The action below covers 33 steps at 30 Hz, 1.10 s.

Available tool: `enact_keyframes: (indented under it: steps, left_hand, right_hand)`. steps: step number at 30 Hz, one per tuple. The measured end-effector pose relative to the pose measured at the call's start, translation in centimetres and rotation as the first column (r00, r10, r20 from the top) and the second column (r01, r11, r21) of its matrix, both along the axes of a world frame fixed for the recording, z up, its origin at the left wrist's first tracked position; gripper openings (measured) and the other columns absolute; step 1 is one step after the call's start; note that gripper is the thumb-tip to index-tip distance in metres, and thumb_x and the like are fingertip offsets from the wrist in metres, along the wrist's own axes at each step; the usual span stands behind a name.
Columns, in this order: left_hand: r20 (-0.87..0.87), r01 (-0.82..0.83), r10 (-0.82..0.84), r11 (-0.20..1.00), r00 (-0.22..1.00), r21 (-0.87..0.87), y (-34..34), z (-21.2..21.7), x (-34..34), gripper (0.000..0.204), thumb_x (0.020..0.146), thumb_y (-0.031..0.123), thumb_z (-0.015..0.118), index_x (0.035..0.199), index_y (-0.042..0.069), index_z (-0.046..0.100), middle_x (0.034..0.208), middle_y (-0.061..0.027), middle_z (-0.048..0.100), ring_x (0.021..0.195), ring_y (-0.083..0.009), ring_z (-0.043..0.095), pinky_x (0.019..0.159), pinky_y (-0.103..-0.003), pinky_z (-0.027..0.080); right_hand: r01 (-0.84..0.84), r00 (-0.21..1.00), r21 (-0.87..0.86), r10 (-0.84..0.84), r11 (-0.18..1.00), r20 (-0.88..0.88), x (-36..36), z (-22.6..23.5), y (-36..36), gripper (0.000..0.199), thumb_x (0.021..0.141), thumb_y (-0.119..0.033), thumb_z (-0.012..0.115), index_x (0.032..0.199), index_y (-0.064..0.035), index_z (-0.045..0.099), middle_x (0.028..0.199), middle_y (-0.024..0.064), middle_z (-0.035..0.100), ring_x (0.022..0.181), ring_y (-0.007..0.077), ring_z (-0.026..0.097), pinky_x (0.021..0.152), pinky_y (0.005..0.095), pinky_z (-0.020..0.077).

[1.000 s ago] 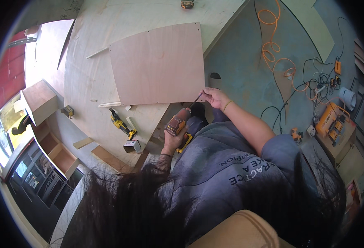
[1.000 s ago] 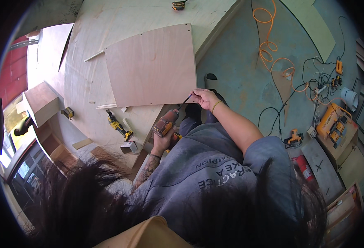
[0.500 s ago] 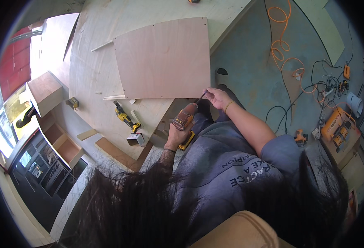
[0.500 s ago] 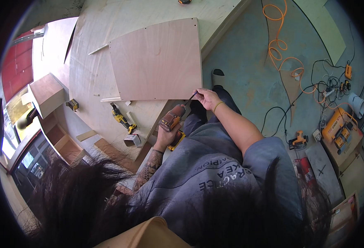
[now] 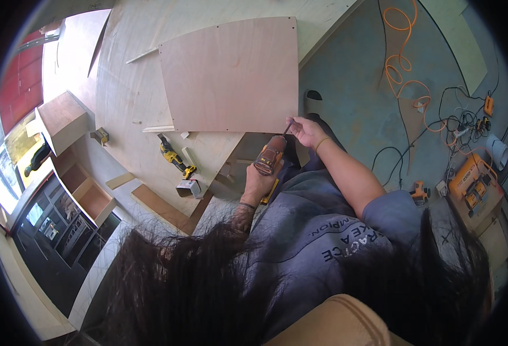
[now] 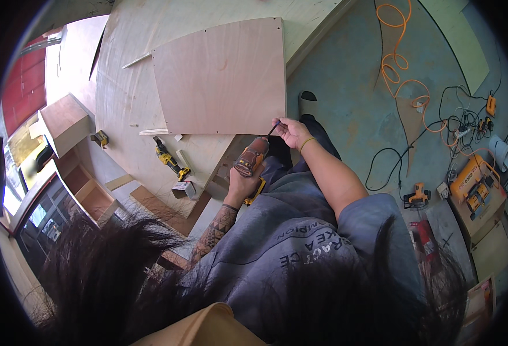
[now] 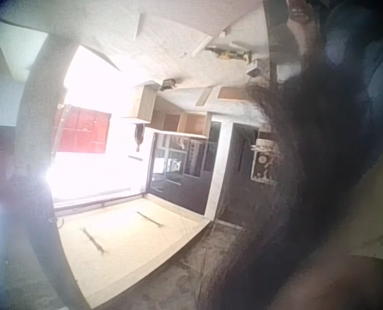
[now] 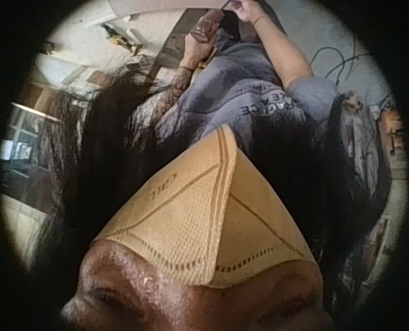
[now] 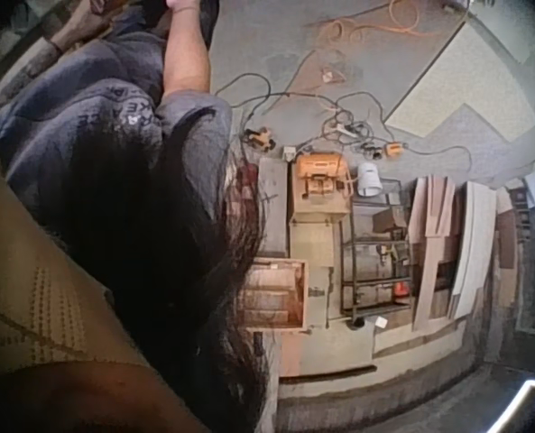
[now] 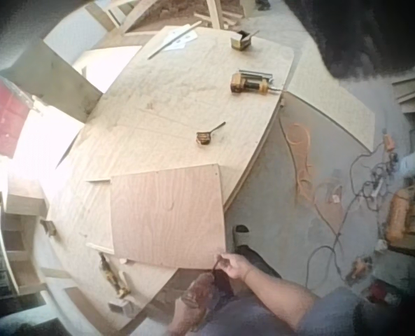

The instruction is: Driving screws into wooden panels using a power drill to assemble furniture components.

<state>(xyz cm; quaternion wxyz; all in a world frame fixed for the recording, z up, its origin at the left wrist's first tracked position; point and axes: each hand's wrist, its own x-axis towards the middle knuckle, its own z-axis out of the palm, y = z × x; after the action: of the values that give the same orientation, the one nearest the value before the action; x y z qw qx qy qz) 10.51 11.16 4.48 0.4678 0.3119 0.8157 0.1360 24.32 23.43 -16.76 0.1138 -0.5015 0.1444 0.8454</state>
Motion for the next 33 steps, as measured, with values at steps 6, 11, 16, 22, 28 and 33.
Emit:
enact_keyframes:
  steps: [6,11,16,22,28,33]
  left_hand:
    - [0.027,0.025,-0.023,0.995,0.999,-0.092,0.9,-0.3,0.7,0.044,0.091,0.034,0.079,0.121,0.003,0.073,0.103,-0.0186,0.079,0.1,-0.0318,0.078,0.085,-0.042,0.06]
    - [0.051,-0.024,0.027,0.998,0.998,-0.066,1.4,-0.4,1.5,0.043,0.09,0.039,0.08,0.111,0.003,0.071,0.097,-0.0246,0.076,0.099,-0.0435,0.073,0.081,-0.048,0.059]
    - [0.039,-0.031,0.033,0.998,0.999,-0.058,1.6,-0.4,1.7,0.042,0.089,0.038,0.081,0.11,0.003,0.071,0.095,-0.0252,0.075,0.097,-0.0444,0.073,0.08,-0.049,0.059]
    - [0.024,-0.048,0.049,0.998,0.999,-0.052,1.6,-0.9,1.8,0.036,0.089,0.032,0.08,0.105,0.003,0.069,0.093,-0.0255,0.075,0.096,-0.0456,0.072,0.08,-0.05,0.059]
    - [0.012,-0.079,0.08,0.992,0.997,-0.094,1.5,-1.0,2.3,0.033,0.088,0.029,0.079,0.102,0.003,0.067,0.093,-0.0265,0.074,0.097,-0.047,0.071,0.081,-0.052,0.058]
    - [0.019,-0.084,0.086,0.993,0.996,-0.088,1.8,-0.9,3.2,0.032,0.088,0.03,0.079,0.103,0.003,0.067,0.095,-0.0275,0.074,0.097,-0.0476,0.071,0.083,-0.053,0.057]
  right_hand:
    - [-0.135,0.987,0.052,0.13,0.99,0.092,-0.6,0.0,-1.3,0.019,0.111,-0.022,0.055,0.11,-0.0065,0.065,0.109,0.0106,0.075,0.101,0.0209,0.072,0.089,0.0328,0.0597]
    - [-0.152,0.981,0.097,0.138,0.984,0.139,-0.5,-0.2,-2.0,0.018,0.112,-0.024,0.054,0.108,-0.0111,0.066,0.108,0.0084,0.075,0.099,0.0197,0.071,0.092,0.0349,0.0572]
    - [-0.133,0.989,0.131,0.123,0.982,0.078,-0.1,-0.4,-1.8,0.018,0.111,-0.024,0.055,0.107,-0.0108,0.066,0.106,0.0079,0.075,0.098,0.0195,0.071,0.092,0.0343,0.0569]
    - [-0.187,0.979,0.106,0.176,0.977,0.107,0.1,-0.1,-1.2,0.02,0.109,-0.028,0.059,0.108,-0.0094,0.066,0.105,0.0072,0.075,0.094,0.0186,0.072,0.088,0.0339,0.058]
    - [-0.84,0.472,0.359,0.222,0.406,0.853,-0.6,-1.2,2.7,0.048,0.098,-0.045,0.071,0.111,0.0012,0.069,0.105,0.0162,0.077,0.094,0.0288,0.075,0.086,0.0414,0.0589]
    - [-0.885,0.464,0.458,0.235,0.084,0.854,-2.2,-3.3,9.0,0.059,0.093,-0.047,0.074,0.119,0.0064,0.069,0.112,0.0253,0.075,0.104,0.0397,0.073,0.093,0.0453,0.0569]
